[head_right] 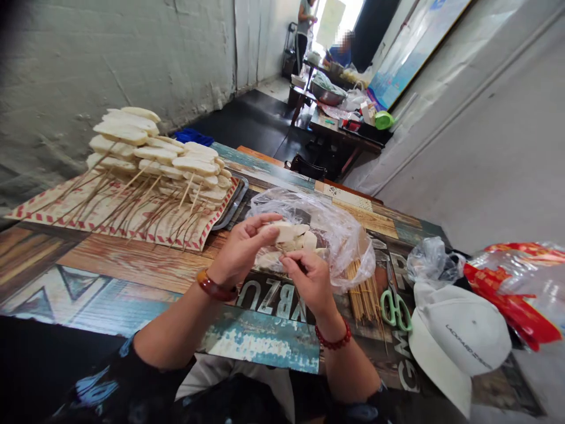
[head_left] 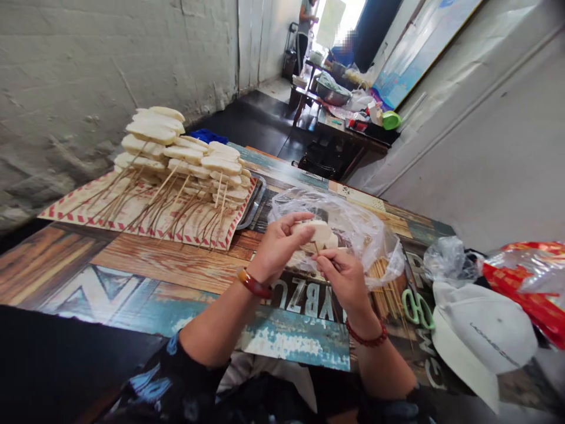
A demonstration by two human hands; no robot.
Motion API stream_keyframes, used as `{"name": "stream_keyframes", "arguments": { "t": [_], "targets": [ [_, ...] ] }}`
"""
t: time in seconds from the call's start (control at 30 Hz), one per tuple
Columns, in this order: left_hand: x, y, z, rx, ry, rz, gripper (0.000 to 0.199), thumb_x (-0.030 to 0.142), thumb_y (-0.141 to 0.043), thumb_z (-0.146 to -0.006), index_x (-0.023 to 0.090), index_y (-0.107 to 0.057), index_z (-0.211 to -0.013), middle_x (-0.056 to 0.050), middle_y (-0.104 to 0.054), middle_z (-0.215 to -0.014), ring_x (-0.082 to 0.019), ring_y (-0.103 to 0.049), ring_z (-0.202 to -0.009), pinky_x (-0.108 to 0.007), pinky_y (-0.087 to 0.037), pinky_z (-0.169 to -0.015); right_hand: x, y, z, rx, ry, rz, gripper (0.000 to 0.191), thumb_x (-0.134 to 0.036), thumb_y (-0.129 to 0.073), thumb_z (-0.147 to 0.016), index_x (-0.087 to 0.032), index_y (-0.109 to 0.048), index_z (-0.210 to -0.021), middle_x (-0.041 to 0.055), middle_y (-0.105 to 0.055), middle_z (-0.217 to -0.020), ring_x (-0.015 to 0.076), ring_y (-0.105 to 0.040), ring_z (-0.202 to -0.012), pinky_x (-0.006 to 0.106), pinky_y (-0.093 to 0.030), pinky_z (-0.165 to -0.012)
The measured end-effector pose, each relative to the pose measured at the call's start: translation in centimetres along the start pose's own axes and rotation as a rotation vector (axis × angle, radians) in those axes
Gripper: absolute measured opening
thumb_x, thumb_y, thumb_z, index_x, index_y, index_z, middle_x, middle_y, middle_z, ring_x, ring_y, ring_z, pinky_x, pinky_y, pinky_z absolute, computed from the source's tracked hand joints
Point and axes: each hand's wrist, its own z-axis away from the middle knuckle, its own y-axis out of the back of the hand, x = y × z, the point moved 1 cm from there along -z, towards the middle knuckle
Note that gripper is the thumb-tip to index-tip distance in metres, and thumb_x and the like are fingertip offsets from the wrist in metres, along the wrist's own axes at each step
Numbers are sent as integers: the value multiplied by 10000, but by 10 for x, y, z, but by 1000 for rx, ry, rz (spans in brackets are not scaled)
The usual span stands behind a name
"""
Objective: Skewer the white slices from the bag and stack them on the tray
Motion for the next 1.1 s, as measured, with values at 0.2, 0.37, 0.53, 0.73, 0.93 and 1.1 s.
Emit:
{"name": "stream_keyframes", "arguments": {
  "t": [0.2,0.37,0.53,0.73,0.93,1.1],
  "targets": [
    [-5,4,-12,41,50,-11,374,439,-861,-618,122,-737,-773,-29,-693,-706,-107,-588,-633,-206,-450,-600,2,-11,-7,25,-6,-19,227,-345,-618,-871,-173,-693,-741,4,-623,-633,131,-537,-592,255,-421,-573],
    [-9,1,-14,65,52,-46,363,433,-875,-588,133,-731,-731,-16,-683,-680,-108,-586,-618,-227,-471,-616,3,-11,-8,64,14,-17,221,-315,-594,-869,-169,-689,-735,8,-630,-635,136,-541,-597,259,-426,-583],
    [-16,0,-15,76,24,-98,317,408,-862,-614,143,-727,-724,2,-666,-651,-98,-572,-603,-222,-456,-609,7,-12,-9,81,18,-26,223,-317,-595,-857,-165,-701,-732,11,-634,-634,135,-542,-589,256,-419,-566],
    [-19,0,-16,11,21,-113,401,475,-839,-656,149,-736,-867,-20,-718,-781,-104,-612,-664,-222,-465,-633,6,-4,-13,121,7,-45,221,-332,-620,-846,-159,-738,-773,30,-692,-699,148,-595,-636,266,-464,-611],
    [-8,20,-29,167,-96,-129,468,555,-739,-750,185,-657,-1025,-54,-729,-893,-115,-647,-696,-229,-467,-617,12,35,-19,410,-16,-134,239,-360,-658,-829,-174,-769,-929,60,-746,-840,169,-650,-745,297,-524,-673],
    [-13,28,-36,268,-241,-344,367,497,-693,-795,186,-666,-988,-36,-704,-854,-102,-597,-664,-224,-439,-624,17,55,-23,550,-23,-151,255,-375,-668,-822,-159,-774,-906,16,-659,-658,107,-536,-547,235,-433,-493]
  ]
}}
